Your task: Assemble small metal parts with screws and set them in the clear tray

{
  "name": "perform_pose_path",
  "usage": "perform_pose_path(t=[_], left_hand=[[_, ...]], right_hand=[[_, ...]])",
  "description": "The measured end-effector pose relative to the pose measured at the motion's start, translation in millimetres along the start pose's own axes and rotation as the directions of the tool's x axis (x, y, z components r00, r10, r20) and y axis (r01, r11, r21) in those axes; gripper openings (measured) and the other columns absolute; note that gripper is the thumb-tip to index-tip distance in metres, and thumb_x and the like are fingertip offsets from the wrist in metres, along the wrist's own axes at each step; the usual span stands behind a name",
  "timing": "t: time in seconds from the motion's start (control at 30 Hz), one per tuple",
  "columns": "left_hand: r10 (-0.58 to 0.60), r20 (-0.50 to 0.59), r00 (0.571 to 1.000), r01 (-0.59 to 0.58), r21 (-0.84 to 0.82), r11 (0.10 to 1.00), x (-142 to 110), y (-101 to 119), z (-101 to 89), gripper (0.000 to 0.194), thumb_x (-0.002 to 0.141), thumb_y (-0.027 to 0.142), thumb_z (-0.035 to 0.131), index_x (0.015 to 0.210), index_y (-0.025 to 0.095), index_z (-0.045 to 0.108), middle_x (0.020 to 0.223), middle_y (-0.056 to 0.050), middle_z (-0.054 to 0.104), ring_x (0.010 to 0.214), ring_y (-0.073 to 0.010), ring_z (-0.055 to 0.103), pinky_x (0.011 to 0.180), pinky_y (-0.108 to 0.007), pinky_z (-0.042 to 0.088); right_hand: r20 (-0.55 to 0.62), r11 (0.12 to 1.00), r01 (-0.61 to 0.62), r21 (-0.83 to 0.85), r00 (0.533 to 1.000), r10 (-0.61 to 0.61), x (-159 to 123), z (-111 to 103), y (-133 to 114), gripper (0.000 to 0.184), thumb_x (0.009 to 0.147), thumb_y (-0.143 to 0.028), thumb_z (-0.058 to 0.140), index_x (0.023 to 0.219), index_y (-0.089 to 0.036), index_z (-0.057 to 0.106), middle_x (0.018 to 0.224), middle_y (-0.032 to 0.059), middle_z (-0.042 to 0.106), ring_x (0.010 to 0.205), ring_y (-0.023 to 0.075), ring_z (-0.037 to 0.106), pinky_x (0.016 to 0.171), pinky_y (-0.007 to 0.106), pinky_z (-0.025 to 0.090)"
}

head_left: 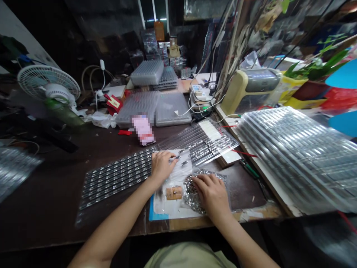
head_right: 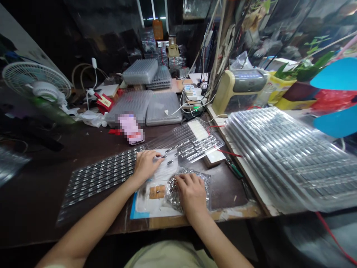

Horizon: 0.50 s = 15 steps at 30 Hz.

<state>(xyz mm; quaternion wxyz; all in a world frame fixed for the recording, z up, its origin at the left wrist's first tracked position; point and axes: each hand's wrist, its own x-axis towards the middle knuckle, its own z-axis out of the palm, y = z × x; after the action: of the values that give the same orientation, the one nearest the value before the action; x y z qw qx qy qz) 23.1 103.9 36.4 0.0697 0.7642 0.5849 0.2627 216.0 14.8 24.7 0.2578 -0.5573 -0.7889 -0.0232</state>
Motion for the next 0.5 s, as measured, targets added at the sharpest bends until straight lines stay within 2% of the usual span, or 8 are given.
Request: perform_pose_path(t=[0.1,0.2,0.27,0.33,0.4,0.47,0.5], left_hand=[[-0.035,0.036,0.999,0.038,-0.07,0.997,10.4,1.7,8.1,0.006,0.08,0.027,0.063,0.078,0.021,0.064,0.081,-0.003,0.069,0.083,-0.0212,0.061,0.085,-0.038,0.038],[-0.115,0.047,0.992,0.123,-0.269,0.955,-0.3,-6.6,-0.4,0.008,0.082,0.027,0.059,0.081,0.02,0.064,0.082,-0.002,0.069,0.08,-0.0187,0.063,0.08,-0.035,0.044],[-0.179,0.104,0.978,0.207,-0.471,0.857,-16.3,-13.4,-10.8,0.016,0.084,0.029,0.055,0.094,0.02,0.063,0.085,-0.002,0.067,0.073,-0.0154,0.064,0.07,-0.03,0.048],[-0.209,0.21,0.955,0.295,-0.627,0.721,-35.9,-18.0,-19.6,0.027,0.085,0.034,0.052,0.107,0.019,0.06,0.083,-0.003,0.065,0.064,-0.0123,0.062,0.06,-0.025,0.049],[-0.218,0.316,0.923,0.381,-0.685,0.621,-55.8,-19.6,-23.9,0.033,0.086,0.039,0.05,0.109,0.018,0.06,0.075,-0.002,0.063,0.058,-0.0107,0.06,0.053,-0.022,0.048],[-0.243,0.373,0.896,0.442,-0.679,0.587,-73.4,-18.1,-23.1,0.033,0.084,0.042,0.053,0.103,0.017,0.063,0.067,0.0,0.061,0.054,-0.0104,0.057,0.05,-0.021,0.046],[-0.26,0.375,0.89,0.454,-0.667,0.591,-80.8,-16.4,-21.4,0.031,0.083,0.041,0.055,0.101,0.017,0.064,0.067,-0.001,0.062,0.054,-0.0105,0.057,0.049,-0.021,0.046]], right_hand=[[0.048,0.999,0.053,-0.005,0.997,-0.053,1.0,-5.1,3.1,0.013,0.086,-0.025,0.059,0.097,-0.026,0.067,0.094,0.0007,0.066,0.086,0.0162,0.051,0.073,0.031,0.032],[0.131,0.991,0.135,-0.012,0.983,-0.132,3.5,0.1,-5.2,0.018,0.081,-0.032,0.067,0.097,-0.025,0.064,0.097,0.0003,0.065,0.087,0.0172,0.05,0.073,0.032,0.032],[0.16,0.988,0.152,-0.04,0.977,-0.143,5.4,6.2,-11.0,0.026,0.078,-0.035,0.07,0.1,-0.024,0.063,0.099,0.0017,0.064,0.088,0.0184,0.049,0.072,0.032,0.031],[0.162,0.986,0.15,-0.07,0.977,-0.137,6.8,11.9,-13.9,0.022,0.079,-0.034,0.068,0.098,-0.024,0.062,0.095,0.0024,0.063,0.086,0.0187,0.048,0.071,0.033,0.03],[0.155,0.986,0.147,-0.08,0.979,-0.133,7.3,16.3,-14.1,0.011,0.082,-0.029,0.065,0.092,-0.024,0.063,0.09,0.0022,0.062,0.083,0.0184,0.047,0.07,0.032,0.029],[0.151,0.985,0.149,-0.085,0.979,-0.135,6.8,19.2,-13.2,0.001,0.084,-0.025,0.063,0.084,-0.023,0.062,0.086,0.002,0.061,0.081,0.0183,0.046,0.069,0.032,0.027],[0.149,0.984,0.151,-0.089,0.979,-0.137,6.2,20.3,-12.8,0.004,0.085,-0.023,0.061,0.081,-0.023,0.062,0.084,0.0021,0.06,0.079,0.0182,0.045,0.068,0.032,0.027]])
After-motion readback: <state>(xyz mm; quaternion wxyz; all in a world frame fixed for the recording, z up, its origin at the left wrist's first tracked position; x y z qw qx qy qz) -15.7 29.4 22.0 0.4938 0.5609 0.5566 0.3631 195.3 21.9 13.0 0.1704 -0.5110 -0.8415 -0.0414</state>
